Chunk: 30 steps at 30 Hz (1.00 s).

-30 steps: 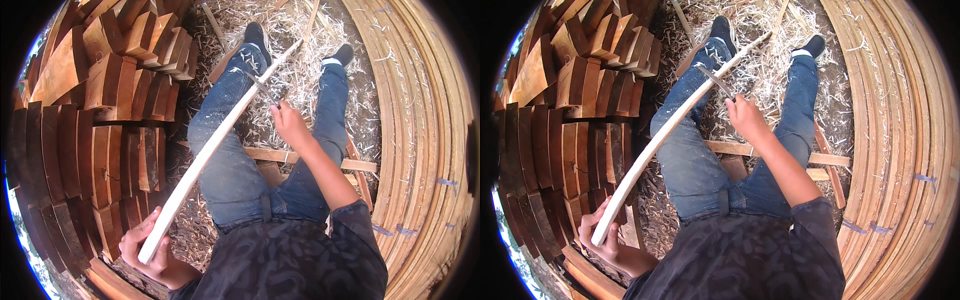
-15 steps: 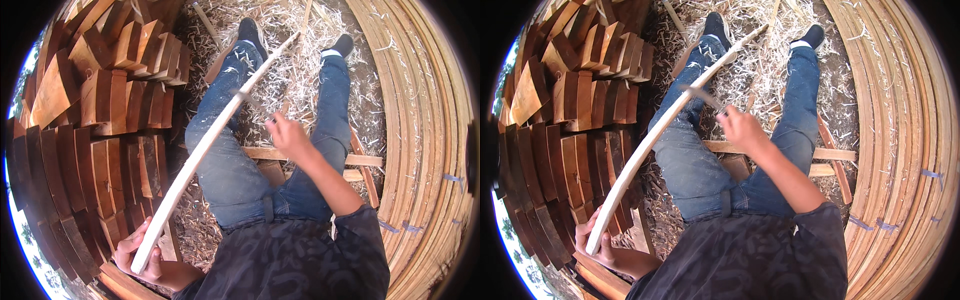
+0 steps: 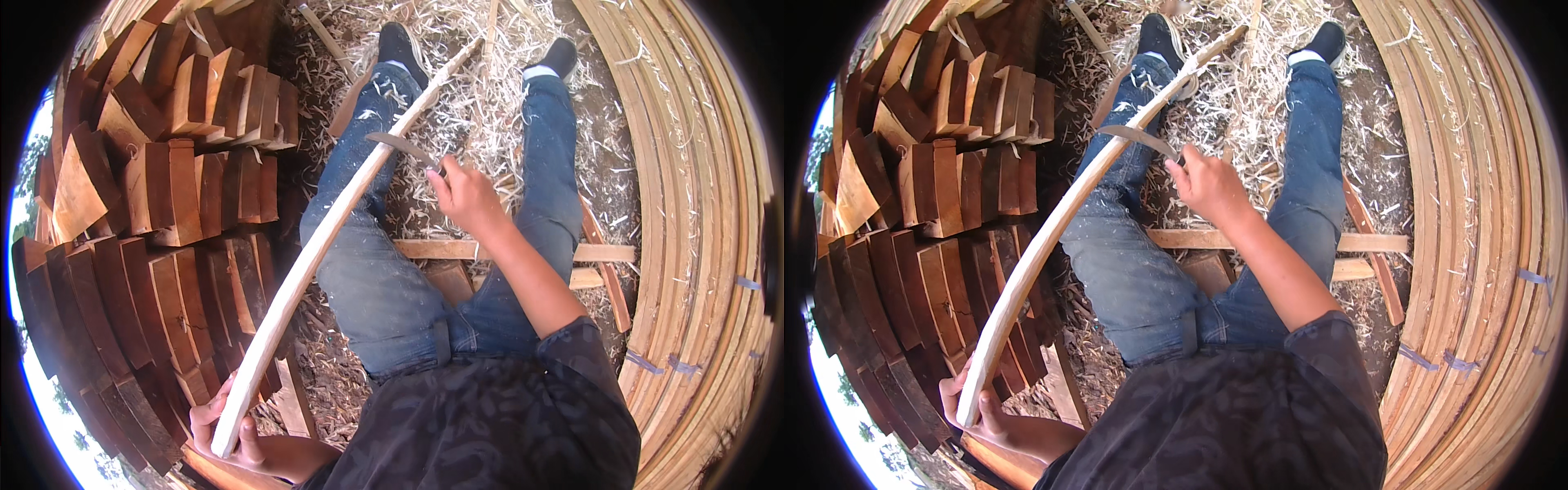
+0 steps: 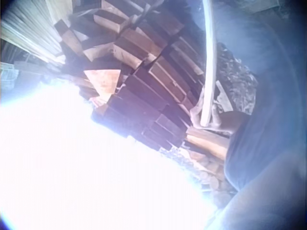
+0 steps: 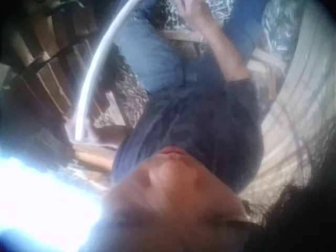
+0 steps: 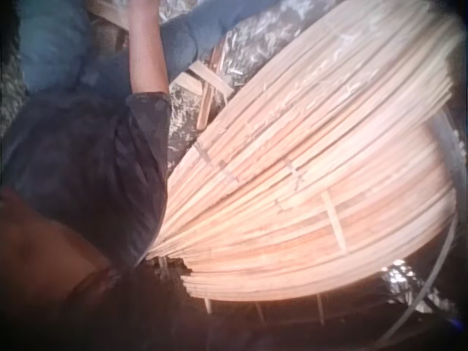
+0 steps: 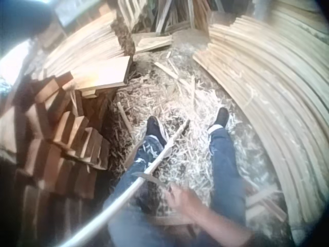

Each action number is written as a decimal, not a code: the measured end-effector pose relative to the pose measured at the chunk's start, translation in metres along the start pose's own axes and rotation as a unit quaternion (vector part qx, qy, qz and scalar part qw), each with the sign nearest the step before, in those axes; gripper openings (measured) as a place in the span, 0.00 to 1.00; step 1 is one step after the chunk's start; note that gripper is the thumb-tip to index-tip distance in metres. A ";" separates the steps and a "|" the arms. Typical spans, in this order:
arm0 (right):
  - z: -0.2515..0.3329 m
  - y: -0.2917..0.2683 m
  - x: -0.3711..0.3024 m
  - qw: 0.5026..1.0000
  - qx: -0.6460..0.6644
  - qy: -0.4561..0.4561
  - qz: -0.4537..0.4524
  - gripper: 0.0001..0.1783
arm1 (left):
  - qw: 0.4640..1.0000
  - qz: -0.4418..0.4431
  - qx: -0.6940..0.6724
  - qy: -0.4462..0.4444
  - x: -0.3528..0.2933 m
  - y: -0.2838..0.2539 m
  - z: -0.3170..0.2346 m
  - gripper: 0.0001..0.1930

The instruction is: The person is carving a long, thin piece of wood using a knife. They hold the wood in their left hand and use the knife in their right hand to shave off thin strips of wood. The person is sitting on the ground surrounded by wood shavings and stacks of lumber.

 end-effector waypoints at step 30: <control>-0.032 0.019 0.012 1.000 -0.020 0.006 -0.005 0.16 | 0.999 -0.031 0.034 -0.001 0.013 0.004 -0.007 0.24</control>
Point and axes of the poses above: each hand's wrist, its own x-axis towards the middle knuckle, its own y-axis out of the palm, z = x × y, the point moved 5 cm from there along x, towards the middle knuckle, and after that the axes turned 13 degrees about -x, right-handed, at the moved point
